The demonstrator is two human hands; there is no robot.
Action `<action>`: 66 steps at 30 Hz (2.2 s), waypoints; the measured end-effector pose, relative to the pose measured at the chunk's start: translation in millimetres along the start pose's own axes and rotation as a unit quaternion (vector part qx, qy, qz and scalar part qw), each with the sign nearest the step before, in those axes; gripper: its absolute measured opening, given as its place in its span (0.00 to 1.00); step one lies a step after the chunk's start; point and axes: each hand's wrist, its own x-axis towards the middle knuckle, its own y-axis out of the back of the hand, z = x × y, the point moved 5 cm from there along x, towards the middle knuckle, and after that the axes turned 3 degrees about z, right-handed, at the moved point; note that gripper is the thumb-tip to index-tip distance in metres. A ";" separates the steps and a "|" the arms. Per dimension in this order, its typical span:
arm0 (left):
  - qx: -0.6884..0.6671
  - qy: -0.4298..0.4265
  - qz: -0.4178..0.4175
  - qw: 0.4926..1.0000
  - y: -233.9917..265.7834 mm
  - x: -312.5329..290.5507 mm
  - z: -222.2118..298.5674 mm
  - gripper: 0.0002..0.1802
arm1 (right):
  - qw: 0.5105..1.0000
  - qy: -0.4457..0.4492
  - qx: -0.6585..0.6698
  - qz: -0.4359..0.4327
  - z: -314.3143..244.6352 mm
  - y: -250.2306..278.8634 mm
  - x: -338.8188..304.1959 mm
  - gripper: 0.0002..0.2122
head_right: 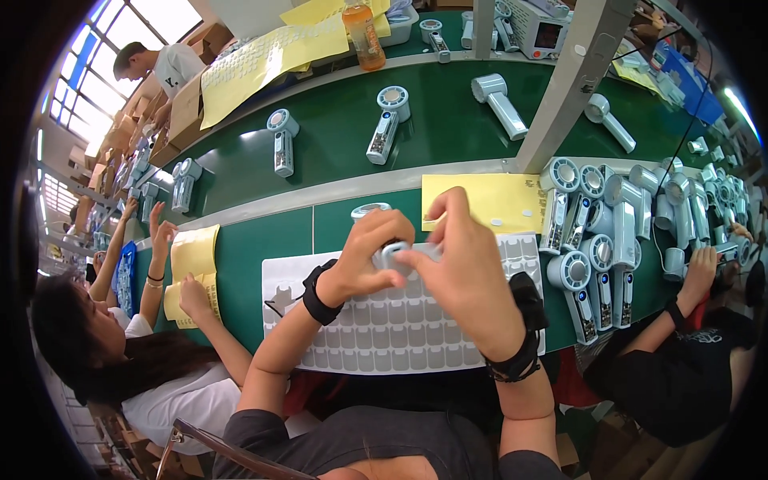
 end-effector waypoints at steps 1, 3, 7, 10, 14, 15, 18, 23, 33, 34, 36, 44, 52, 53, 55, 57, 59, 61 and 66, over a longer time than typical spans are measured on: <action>-0.001 -0.004 -0.002 1.000 1.0 3.4 1.6 0.21 | 0.995 0.058 -0.080 0.014 6.0 8.1 4.2 0.18; 0.057 -0.031 -0.071 0.995 -4.8 8.6 3.7 0.19 | 0.980 0.112 -0.159 0.029 22.9 18.3 12.7 0.18; 0.164 -0.078 -0.157 0.971 2.0 25.2 -16.5 0.14 | 0.997 -0.057 0.041 -0.027 68.6 19.6 19.7 0.18; 0.327 -0.072 -0.202 0.920 27.8 39.4 -81.1 0.13 | 0.996 -0.083 0.038 0.008 83.5 8.2 8.9 0.17; 0.427 -0.004 -0.237 0.873 59.6 61.8 -160.4 0.18 | 0.995 -0.086 0.007 -0.055 85.2 -31.2 -8.5 0.14; 0.425 -0.003 -0.237 0.874 58.4 66.2 -167.4 0.18 | 0.995 -0.088 0.006 -0.056 87.1 -38.2 -10.3 0.14; 0.419 0.079 -0.183 0.886 48.5 76.3 -177.7 0.29 | 0.997 0.026 -0.078 0.003 79.8 -48.1 -18.3 0.12; 0.482 0.122 -0.106 0.861 2.5 81.4 -161.1 0.36 | 0.984 0.100 -0.148 0.016 63.6 -62.5 -39.0 0.10; 0.428 0.120 -0.009 0.896 -30.4 95.9 -150.9 0.30 | 0.983 0.142 -0.116 0.035 49.0 -88.8 -56.8 0.08; 0.447 0.048 -0.026 0.893 -33.8 98.4 -151.1 0.31 | 0.984 0.137 -0.106 0.047 50.1 -88.5 -56.8 0.08; 0.476 -0.096 -0.059 0.872 -43.1 103.6 -148.1 0.35 | 0.983 0.139 -0.109 0.044 49.4 -88.5 -56.5 0.08; 0.394 -0.144 -0.080 0.904 -75.1 133.7 -156.4 0.22 | 0.984 0.136 -0.105 0.052 48.6 -88.8 -59.6 0.08; 0.463 -0.096 -0.207 0.856 -84.9 148.5 -136.7 0.22 | 0.982 0.138 -0.115 0.052 48.9 -89.7 -58.1 0.06; 0.464 -0.095 -0.207 0.856 -78.7 148.2 -138.6 0.22 | 0.983 0.137 -0.108 0.053 50.4 -91.9 -59.1 0.07; 0.354 -0.077 -0.060 0.930 -41.9 152.4 -138.9 0.18 | 0.984 0.138 -0.097 0.050 49.4 -94.2 -60.0 0.07; 0.295 -0.059 0.013 0.954 -20.0 143.5 -132.7 0.17 | 0.987 0.133 -0.067 0.053 48.6 -94.6 -57.3 0.06; -0.154 0.148 0.256 0.943 18.0 131.7 -124.7 0.21 | 0.989 0.131 -0.049 0.053 47.1 -94.0 -57.2 0.06; -0.316 0.177 0.300 0.883 37.0 118.6 -103.6 0.21 | 0.996 0.029 0.080 0.016 56.5 -89.4 -56.5 0.05; -0.460 0.137 0.213 0.851 52.6 72.2 -46.0 0.29 | 0.949 -0.099 0.292 -0.061 61.9 -65.0 -48.2 0.05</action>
